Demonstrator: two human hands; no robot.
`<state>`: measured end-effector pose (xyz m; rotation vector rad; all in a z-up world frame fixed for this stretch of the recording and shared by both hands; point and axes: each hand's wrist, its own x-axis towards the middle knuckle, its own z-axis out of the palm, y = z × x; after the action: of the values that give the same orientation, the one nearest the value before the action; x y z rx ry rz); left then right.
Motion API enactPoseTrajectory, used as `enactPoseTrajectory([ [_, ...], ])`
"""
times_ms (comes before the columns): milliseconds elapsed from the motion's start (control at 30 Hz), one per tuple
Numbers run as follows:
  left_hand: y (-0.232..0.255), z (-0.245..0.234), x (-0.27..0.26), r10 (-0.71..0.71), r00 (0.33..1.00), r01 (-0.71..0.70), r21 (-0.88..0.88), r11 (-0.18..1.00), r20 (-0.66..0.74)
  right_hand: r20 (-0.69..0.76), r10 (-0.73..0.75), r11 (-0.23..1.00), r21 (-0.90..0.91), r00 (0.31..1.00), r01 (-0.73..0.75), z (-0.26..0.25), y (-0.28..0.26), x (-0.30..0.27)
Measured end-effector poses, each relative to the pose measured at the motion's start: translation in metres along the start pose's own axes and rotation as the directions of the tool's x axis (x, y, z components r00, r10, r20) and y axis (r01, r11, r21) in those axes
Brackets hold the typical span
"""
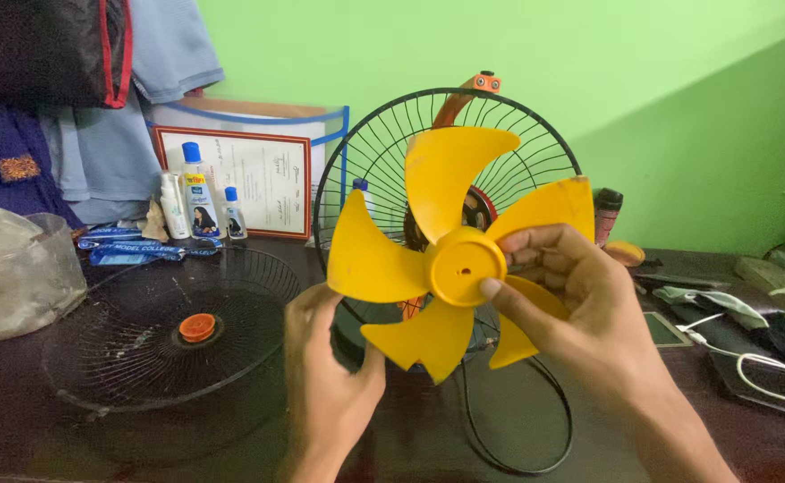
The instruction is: The person unplugs a small table fan, then removes the front grille, the central cap, and the fan blade. They place the parts on the table and retrieve a screwdriver from a plastic bag, preparing to work on the motor housing.
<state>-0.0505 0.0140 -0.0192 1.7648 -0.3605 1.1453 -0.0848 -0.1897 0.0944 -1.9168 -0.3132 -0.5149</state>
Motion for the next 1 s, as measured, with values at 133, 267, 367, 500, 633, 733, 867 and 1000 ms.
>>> enactPoseTrajectory([
  [133,0.007,-0.017,-0.008,-0.068,0.996,0.079,-0.255,0.964,0.049,0.031,0.012,0.993,0.118,0.999,-0.015,0.000,0.002,-0.007],
  [267,0.001,-0.050,-0.003,-0.363,0.829,0.557,-0.577,0.597,0.424,0.163,-0.124,0.917,0.396,0.979,0.050,0.009,0.004,-0.007],
  [367,-0.002,-0.081,0.003,-0.187,0.767,0.638,-0.700,0.321,0.614,0.216,-0.111,0.908,0.418,0.970,0.011,0.027,0.004,-0.007],
  [500,-0.001,-0.132,0.007,0.081,0.738,0.656,-0.740,0.150,0.670,0.232,-0.051,0.945,0.326,0.971,-0.028,0.057,-0.005,-0.006],
  [633,-0.003,-0.159,0.006,-0.062,0.765,0.616,-0.699,0.363,0.641,0.297,-0.113,0.951,0.308,0.948,0.017,0.087,-0.020,-0.004],
  [733,-0.011,-0.165,-0.005,-0.262,0.781,0.604,-0.582,0.544,0.567,0.377,-0.078,0.959,0.282,0.923,-0.035,0.115,-0.026,-0.007],
  [867,-0.030,-0.186,-0.006,-0.502,0.757,0.654,-0.475,0.589,0.419,0.546,-0.132,0.929,0.358,0.827,-0.089,0.146,-0.029,-0.007],
  [1000,-0.039,-0.208,-0.004,-0.725,0.653,0.719,-0.477,0.505,0.217,0.652,-0.195,0.895,0.425,0.733,-0.139,0.161,-0.021,-0.005],
])
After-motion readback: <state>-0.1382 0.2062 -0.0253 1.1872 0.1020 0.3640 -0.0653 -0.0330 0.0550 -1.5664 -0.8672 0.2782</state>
